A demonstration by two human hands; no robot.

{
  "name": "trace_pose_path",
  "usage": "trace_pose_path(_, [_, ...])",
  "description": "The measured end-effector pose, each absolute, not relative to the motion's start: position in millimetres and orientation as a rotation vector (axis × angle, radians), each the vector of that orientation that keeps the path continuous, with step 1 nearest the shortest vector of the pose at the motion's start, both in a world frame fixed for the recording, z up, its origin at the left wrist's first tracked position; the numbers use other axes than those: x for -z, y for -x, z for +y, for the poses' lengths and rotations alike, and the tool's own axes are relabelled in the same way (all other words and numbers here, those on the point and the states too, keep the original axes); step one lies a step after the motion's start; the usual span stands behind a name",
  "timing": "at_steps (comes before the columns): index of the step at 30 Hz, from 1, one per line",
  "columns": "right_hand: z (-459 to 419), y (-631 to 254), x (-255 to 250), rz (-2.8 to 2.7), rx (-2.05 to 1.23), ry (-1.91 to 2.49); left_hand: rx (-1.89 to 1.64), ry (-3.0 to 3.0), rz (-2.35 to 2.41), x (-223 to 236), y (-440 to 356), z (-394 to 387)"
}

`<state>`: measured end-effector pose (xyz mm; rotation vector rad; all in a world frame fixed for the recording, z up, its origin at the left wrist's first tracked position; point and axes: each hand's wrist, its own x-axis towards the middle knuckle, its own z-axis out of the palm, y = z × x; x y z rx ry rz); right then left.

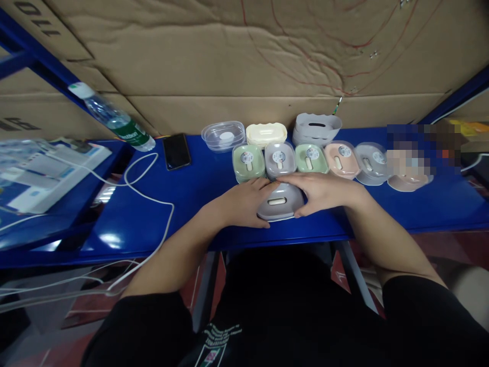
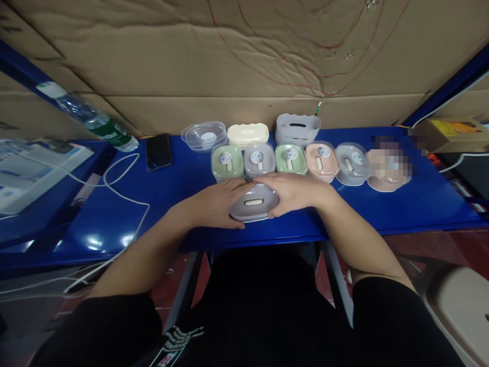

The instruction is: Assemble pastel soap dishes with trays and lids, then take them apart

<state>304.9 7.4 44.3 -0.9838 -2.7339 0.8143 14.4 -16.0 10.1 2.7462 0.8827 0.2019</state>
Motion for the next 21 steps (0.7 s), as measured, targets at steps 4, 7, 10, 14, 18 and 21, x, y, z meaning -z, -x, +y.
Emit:
trace_pose_path(4, [8,-303,-43,-2.751,-0.806,1.0,-0.155,-2.689,0.902,-16,-15,-16])
trace_pose_path(7, [8,-300,-45,-2.771,-0.828,0.99,-0.16,-2.619,0.917,-23,-11,-15])
trace_pose_path(10, [7,-297,-48,-2.796,-0.844,1.0,-0.183,-2.582,0.956,-27,-7,-15])
trace_pose_path(14, [6,-295,-48,-2.813,-0.811,1.054,-0.199,-2.574,0.955,-26,-8,-18])
trace_pose_path(18, [6,-297,-46,-2.803,-0.777,1.022,-0.217,-2.531,0.966,-28,-8,-20])
trace_pose_path(21, [6,-299,-45,-2.784,-0.756,0.988,-0.298,-2.457,0.929,-38,3,-16])
